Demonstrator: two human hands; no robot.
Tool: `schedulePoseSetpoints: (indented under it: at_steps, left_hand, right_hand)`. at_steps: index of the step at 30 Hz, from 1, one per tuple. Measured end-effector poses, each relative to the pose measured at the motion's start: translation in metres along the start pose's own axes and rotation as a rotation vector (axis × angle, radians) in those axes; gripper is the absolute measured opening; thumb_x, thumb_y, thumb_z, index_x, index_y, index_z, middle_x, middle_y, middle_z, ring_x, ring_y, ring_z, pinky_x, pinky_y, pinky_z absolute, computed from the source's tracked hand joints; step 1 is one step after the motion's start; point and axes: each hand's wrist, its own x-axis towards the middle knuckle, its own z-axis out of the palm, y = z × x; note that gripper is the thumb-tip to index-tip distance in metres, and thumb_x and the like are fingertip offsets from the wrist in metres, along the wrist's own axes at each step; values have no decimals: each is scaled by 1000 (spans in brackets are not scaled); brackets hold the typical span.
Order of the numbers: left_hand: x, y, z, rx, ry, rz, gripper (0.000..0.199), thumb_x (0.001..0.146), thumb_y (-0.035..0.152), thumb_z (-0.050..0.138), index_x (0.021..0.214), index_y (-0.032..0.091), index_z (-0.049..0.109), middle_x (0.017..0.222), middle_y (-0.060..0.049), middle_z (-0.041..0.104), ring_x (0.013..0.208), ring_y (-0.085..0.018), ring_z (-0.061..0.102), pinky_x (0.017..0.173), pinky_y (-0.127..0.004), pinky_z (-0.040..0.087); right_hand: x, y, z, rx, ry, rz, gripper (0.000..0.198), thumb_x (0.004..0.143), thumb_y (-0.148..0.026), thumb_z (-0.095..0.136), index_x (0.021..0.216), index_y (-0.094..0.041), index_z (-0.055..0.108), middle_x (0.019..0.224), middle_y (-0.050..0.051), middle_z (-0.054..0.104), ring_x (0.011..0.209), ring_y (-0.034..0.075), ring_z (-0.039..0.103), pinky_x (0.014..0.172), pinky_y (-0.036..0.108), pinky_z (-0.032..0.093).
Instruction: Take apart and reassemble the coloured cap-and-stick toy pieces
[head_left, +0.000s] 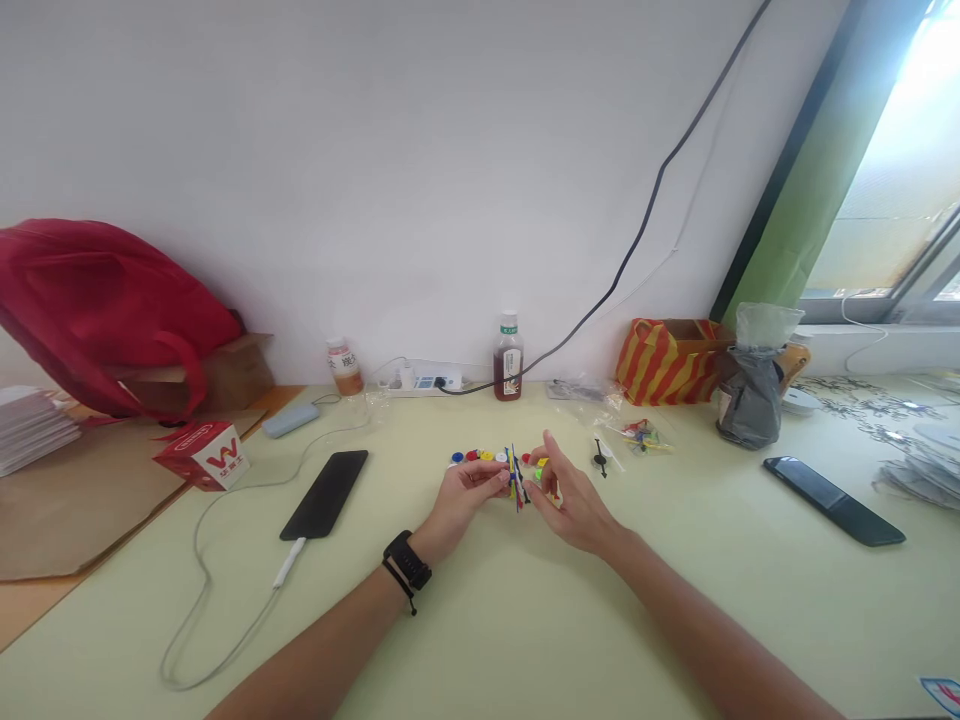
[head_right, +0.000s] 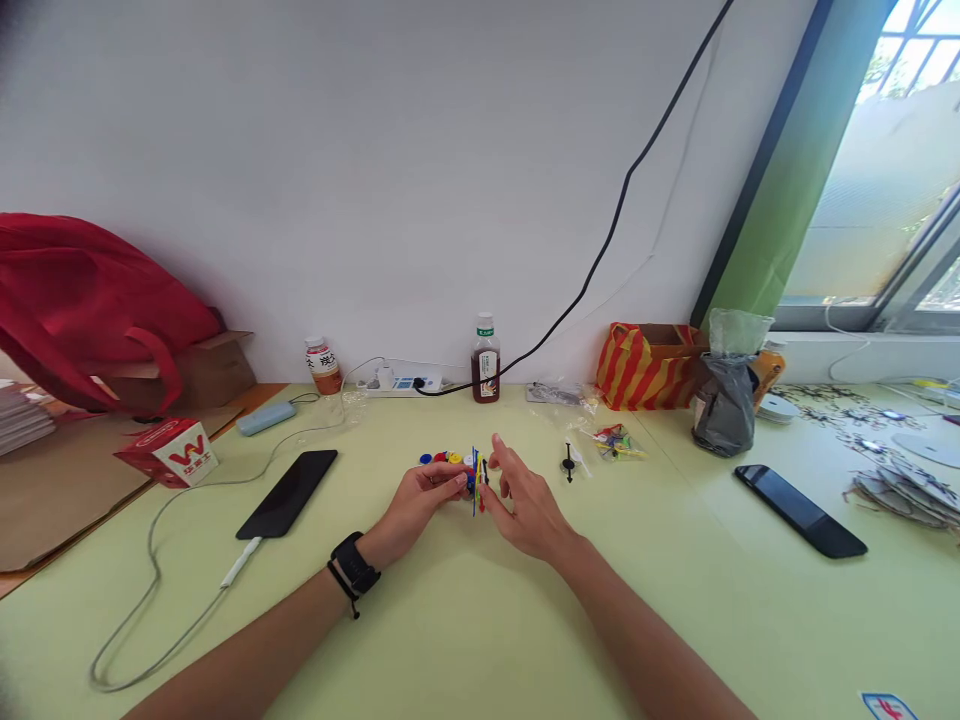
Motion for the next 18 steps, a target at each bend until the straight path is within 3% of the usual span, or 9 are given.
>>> schedulePoseSetpoints:
  at_steps: [1, 3, 5, 6, 9, 12, 15, 18]
  left_hand:
    - [0, 0, -1, 0, -5, -1, 37, 72, 36, 89, 100, 14, 81, 96, -10, 79, 83, -19, 73, 86, -34, 59]
    - [1, -1, -1, 6, -2, -2, 36, 72, 36, 90, 99, 14, 81, 95, -9, 79, 83, -19, 73, 85, -34, 59]
    - [1, -2, -1, 14, 11, -1, 35, 71, 36, 90, 97, 15, 82, 93, -9, 79, 81, -18, 72, 85, -33, 59]
    - [1, -2, -1, 16, 14, 1, 35, 71, 36, 91, 97, 15, 82, 93, -8, 79, 81, -18, 72, 84, -33, 60]
    - [1, -3, -1, 25, 5, 8, 35, 71, 36, 90, 98, 15, 82, 92, -9, 79, 82, -19, 73, 84, -33, 60]
    - [0, -3, -1, 37, -12, 16, 35, 72, 37, 89, 99, 16, 82, 96, -10, 80, 87, -22, 74, 84, -35, 60]
    - [-1, -2, 0, 38, -45, 24, 35, 73, 37, 89, 100, 16, 81, 105, -11, 80, 93, -24, 74, 87, -37, 60]
    - [-2, 0, 0, 35, -59, 23, 34, 74, 37, 88, 100, 16, 81, 106, -11, 79, 93, -24, 74, 88, -36, 59]
  right_hand:
    - [0, 0, 1, -6, -9, 4, 39, 101, -41, 48, 138, -29, 53, 119, 8, 61, 71, 17, 55, 73, 35, 50]
    - [1, 1, 0, 1, -16, 42, 31, 103, -45, 43, 101, -25, 67, 106, 7, 62, 71, 17, 55, 73, 35, 48]
    - [5, 2, -1, 28, 15, 99, 48, 105, -48, 37, 68, -23, 56, 82, 5, 56, 67, 17, 52, 69, 33, 46]
    - [7, 2, -2, 45, 39, 124, 52, 105, -50, 36, 62, -23, 49, 74, 3, 51, 65, 17, 50, 66, 33, 44]
    - [11, -1, -5, 141, 19, 176, 44, 102, -52, 45, 70, -23, 50, 70, 1, 51, 64, 17, 50, 61, 31, 42]
    - [13, -5, -4, 273, -83, 236, 28, 97, -51, 56, 93, -24, 59, 85, 2, 64, 70, 17, 59, 59, 29, 45]
    - [12, -7, 0, 334, -150, 261, 26, 94, -48, 61, 107, -25, 62, 101, 5, 69, 79, 19, 67, 63, 30, 49]
    - [10, -5, 1, 340, -168, 250, 27, 95, -44, 61, 114, -26, 63, 104, 5, 70, 81, 19, 68, 64, 30, 51]
